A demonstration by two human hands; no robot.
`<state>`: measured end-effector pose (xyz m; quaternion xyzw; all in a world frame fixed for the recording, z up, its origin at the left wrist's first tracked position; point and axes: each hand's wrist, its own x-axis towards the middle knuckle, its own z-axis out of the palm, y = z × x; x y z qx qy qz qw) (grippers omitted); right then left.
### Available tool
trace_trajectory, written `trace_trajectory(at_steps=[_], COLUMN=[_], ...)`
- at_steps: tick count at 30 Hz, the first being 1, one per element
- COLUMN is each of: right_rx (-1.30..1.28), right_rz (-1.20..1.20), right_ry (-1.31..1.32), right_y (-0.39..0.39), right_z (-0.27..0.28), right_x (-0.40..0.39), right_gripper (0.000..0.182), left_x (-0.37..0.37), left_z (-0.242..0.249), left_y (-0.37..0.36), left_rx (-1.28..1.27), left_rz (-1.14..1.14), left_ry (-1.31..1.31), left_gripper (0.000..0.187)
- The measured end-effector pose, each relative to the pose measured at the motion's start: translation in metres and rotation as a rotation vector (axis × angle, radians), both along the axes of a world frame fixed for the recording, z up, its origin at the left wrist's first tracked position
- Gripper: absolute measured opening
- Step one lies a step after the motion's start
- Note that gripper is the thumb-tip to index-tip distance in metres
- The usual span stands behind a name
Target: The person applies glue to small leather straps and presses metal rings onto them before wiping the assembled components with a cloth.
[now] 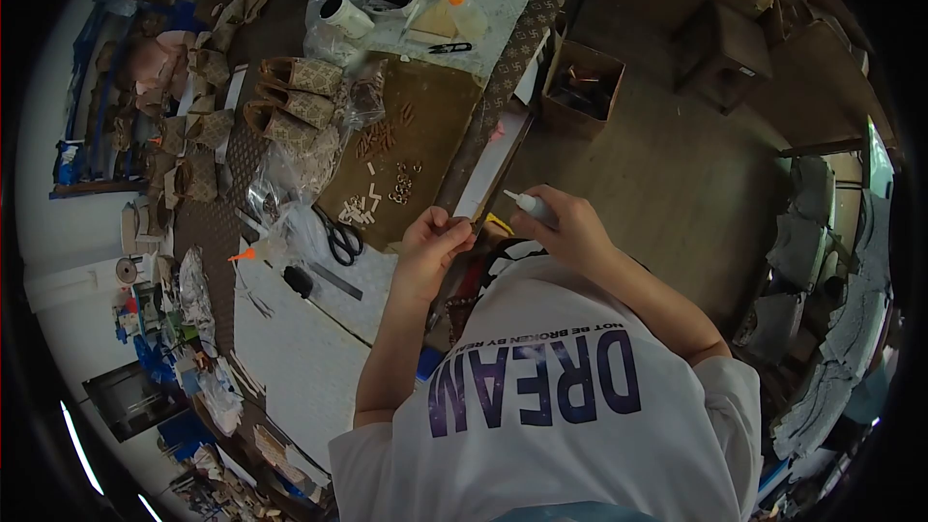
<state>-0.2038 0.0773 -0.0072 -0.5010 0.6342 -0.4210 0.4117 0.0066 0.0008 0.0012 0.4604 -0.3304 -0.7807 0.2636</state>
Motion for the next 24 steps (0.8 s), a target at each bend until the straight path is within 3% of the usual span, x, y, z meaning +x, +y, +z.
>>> trace_trajectory(at_steps=[5,8,12,14,16,22,24], right_rx=[0.090,-0.127,-0.022,-0.031,0.011,0.193,0.199], right_rz=[-0.008,-0.049,-0.009,-0.042,-0.101,-0.157,-0.185], right_ry=[-0.176,-0.145,-0.292,-0.352,-0.388,-0.507,-0.549], right_y=[-0.002,-0.005,-0.005,-0.006,-0.002,0.009,0.014], right_z=[0.011,-0.010,-0.027,-0.025,-0.029,0.001,-0.004], right_x=[0.000,0.003,0.004,0.006,0.006,-0.006,-0.006], right_gripper=[0.030,0.020,0.009,0.007,0.008,0.018,0.020], left_x=[0.003,0.005,0.006,0.002,-0.004,-0.022,-0.024], left_z=[-0.003,-0.003,-0.029,-0.031,-0.036,-0.031,-0.051], left_y=[0.004,0.008,0.015,0.019,0.022,0.034,0.036], left_rx=[-0.037,-0.084,-0.069,-0.098,-0.118,-0.092,-0.178], left_rz=[0.008,0.039,0.105,0.127,0.151,0.169,0.162], left_ry=[0.034,0.040,0.159,0.049,0.140,0.023,0.046], left_gripper=[0.027,0.029,0.035,0.035,0.036,0.040,0.041])
